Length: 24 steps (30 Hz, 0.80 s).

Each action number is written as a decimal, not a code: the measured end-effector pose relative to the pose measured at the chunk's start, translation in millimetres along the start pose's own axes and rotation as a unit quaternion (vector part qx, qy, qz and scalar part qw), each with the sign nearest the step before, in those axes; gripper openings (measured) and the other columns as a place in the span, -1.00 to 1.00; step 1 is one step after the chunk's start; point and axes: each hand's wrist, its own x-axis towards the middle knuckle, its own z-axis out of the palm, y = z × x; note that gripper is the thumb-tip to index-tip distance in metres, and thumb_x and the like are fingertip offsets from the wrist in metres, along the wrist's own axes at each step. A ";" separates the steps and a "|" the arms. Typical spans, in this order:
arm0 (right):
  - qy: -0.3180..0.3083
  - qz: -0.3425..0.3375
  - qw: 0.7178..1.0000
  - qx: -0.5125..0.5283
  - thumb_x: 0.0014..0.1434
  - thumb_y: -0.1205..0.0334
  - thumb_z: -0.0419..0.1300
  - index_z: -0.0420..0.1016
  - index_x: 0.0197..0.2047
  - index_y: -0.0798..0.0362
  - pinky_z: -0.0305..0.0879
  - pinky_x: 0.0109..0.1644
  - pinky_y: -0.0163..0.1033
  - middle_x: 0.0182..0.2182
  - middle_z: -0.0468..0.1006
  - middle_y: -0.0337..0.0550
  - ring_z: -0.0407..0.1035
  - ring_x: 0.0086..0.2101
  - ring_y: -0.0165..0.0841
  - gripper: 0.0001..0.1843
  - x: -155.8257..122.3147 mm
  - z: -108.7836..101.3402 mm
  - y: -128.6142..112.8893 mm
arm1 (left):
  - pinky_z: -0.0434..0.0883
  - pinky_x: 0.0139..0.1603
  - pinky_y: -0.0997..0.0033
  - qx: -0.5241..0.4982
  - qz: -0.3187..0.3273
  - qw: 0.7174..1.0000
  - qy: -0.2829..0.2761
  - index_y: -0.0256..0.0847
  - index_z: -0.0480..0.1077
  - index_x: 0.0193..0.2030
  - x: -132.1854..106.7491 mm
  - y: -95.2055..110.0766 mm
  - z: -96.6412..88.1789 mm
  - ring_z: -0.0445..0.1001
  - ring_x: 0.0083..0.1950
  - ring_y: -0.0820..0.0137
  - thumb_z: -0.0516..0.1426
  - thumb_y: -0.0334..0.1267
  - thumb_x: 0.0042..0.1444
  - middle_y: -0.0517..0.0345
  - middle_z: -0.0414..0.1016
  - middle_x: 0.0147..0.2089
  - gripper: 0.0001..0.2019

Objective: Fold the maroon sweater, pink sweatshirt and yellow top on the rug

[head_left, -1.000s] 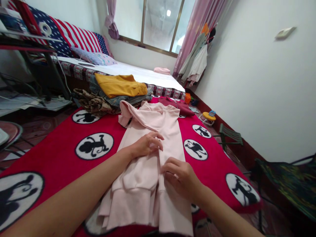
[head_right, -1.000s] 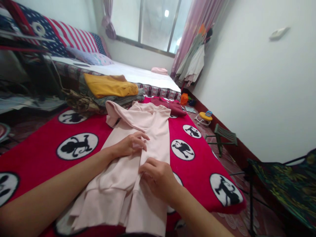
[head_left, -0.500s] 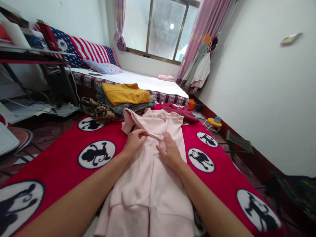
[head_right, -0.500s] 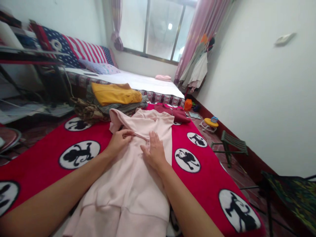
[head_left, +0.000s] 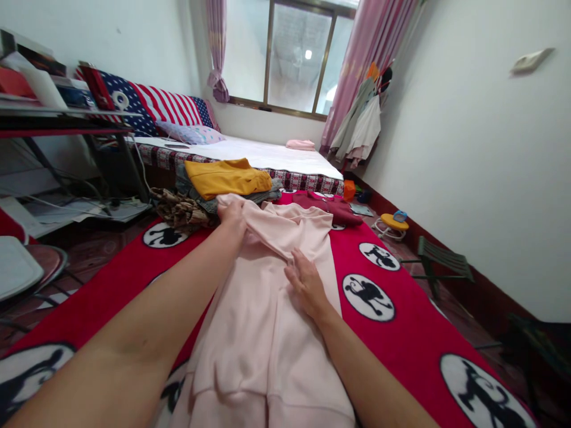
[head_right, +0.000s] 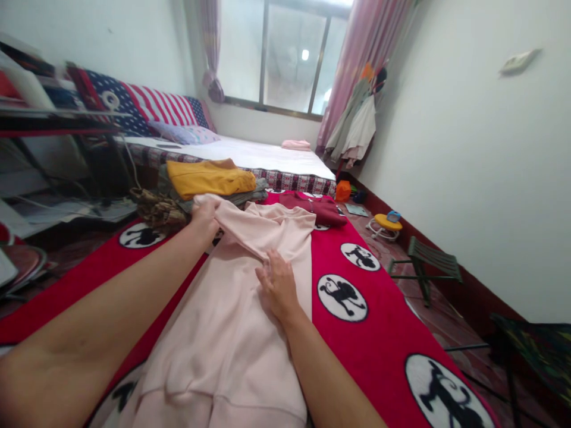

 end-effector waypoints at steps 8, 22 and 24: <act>0.239 0.181 0.836 0.460 0.18 -0.29 0.02 0.32 0.06 0.02 0.41 0.05 -0.10 0.05 0.48 0.03 0.44 0.02 -0.22 -0.39 7.8 -22.1 22.8 | 0.46 -0.08 0.29 0.164 0.034 0.790 -0.589 -0.30 0.56 -0.40 -61.1 45.6 -47.9 0.57 -0.17 0.20 0.29 -0.22 -0.04 -0.01 0.60 -0.32 -0.84; -0.078 0.139 0.925 0.344 -0.12 0.19 0.40 0.37 0.10 -0.01 0.31 -0.41 -0.40 -0.31 0.48 -0.27 0.38 -0.33 -0.41 -0.33 -7.3 -43.8 -10.3 | 0.40 -0.04 0.40 0.363 0.213 0.623 -0.659 -0.12 0.60 -0.23 -114.6 42.4 -122.8 0.50 -0.11 0.33 0.13 -0.39 0.15 0.01 0.54 -0.13 -0.80; -0.098 0.130 0.911 0.379 -0.10 0.24 0.39 0.45 0.01 0.02 0.27 -0.40 -0.42 -0.35 0.48 -0.29 0.36 -0.38 -0.46 -0.45 -11.8 -50.4 -17.7 | 0.41 -0.12 0.44 0.315 0.174 0.680 -0.639 -0.20 0.58 -0.24 -112.7 50.7 -119.1 0.51 -0.19 0.33 0.12 -0.32 0.19 0.00 0.57 -0.23 -0.82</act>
